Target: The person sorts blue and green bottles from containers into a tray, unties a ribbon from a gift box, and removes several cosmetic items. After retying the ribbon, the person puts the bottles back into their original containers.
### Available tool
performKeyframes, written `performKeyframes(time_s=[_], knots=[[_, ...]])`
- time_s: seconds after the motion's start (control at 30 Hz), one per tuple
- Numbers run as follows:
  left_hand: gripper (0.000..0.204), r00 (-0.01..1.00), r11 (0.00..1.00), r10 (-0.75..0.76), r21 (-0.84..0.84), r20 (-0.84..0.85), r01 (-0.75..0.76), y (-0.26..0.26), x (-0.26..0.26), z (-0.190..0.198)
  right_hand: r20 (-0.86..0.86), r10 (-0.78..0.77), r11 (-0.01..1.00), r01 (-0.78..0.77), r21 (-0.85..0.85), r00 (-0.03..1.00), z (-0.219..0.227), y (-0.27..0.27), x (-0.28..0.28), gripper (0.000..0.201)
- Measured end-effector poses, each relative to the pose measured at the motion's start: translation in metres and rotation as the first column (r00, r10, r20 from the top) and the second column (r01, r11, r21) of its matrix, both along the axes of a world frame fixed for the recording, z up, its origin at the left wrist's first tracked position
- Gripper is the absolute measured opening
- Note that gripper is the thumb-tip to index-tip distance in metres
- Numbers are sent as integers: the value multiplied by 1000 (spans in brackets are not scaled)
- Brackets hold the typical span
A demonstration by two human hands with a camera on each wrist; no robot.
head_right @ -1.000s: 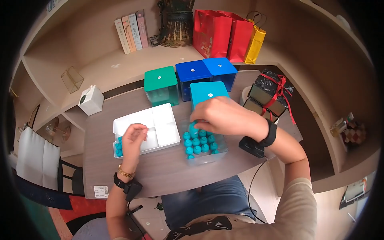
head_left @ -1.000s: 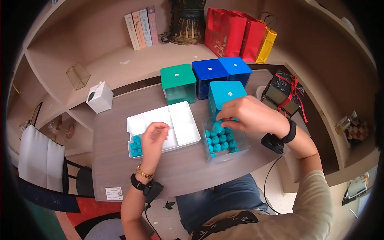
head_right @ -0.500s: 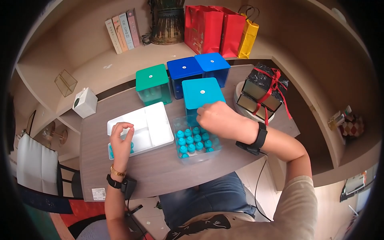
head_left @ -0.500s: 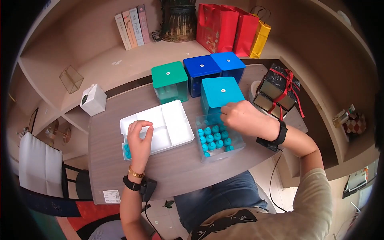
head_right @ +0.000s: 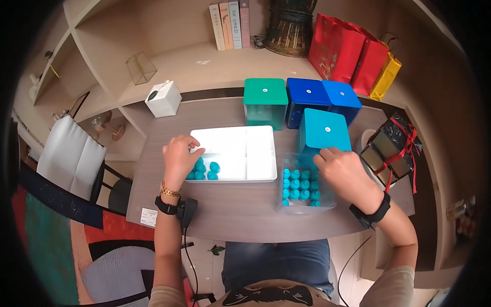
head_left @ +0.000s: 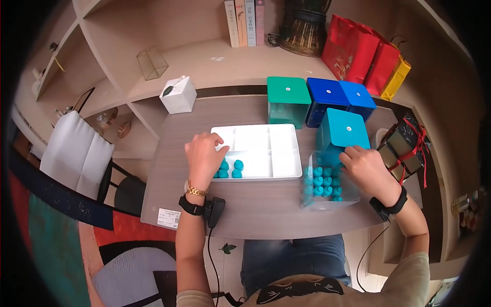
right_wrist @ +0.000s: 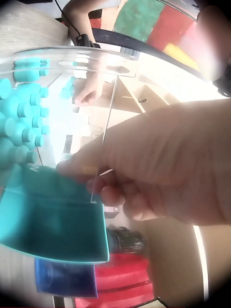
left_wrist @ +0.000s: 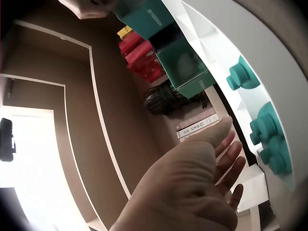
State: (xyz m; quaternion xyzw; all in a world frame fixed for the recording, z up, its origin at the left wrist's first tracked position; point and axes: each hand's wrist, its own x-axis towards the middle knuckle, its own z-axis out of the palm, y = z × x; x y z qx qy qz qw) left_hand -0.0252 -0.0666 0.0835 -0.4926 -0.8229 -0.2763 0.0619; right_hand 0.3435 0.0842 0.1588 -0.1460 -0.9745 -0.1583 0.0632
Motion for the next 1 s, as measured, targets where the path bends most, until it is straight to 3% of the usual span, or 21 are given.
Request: performKeyframes(time_s=[0.07,0.17,0.47,0.63,0.67,0.7,0.77,0.87,1.0], knots=[[16,1000,1000,14,-24,-23,-15,-3,-3,3,-14,-8,1000,8,-25,1000,2,-2,2,24],[17,998,972,64,-225,8,-60,-6,-7,12,-43,-15,998,12,-54,999,5,-6,4,26],[12,992,984,-12,-176,123,34,-3,-8,3,-131,23,997,-32,-68,991,15,-17,3,25],[15,913,940,-321,205,252,274,5,-8,0,-263,107,987,-134,-85,959,24,-26,-6,24],[17,876,905,-397,278,274,323,8,-7,0,-287,120,979,-162,-125,950,27,-29,-9,24],[17,728,854,-507,385,460,351,11,-1,-2,-311,133,968,-191,-164,941,30,-31,-12,25],[18,289,743,-667,592,686,311,17,15,-5,-363,154,941,-249,-230,919,32,-34,-19,24],[16,19,740,-605,554,796,380,16,28,-2,-421,173,893,-322,-314,891,29,-36,-30,22],[16,10,728,-553,478,833,491,16,47,-6,-399,152,834,-334,-439,904,31,-41,-48,22]])
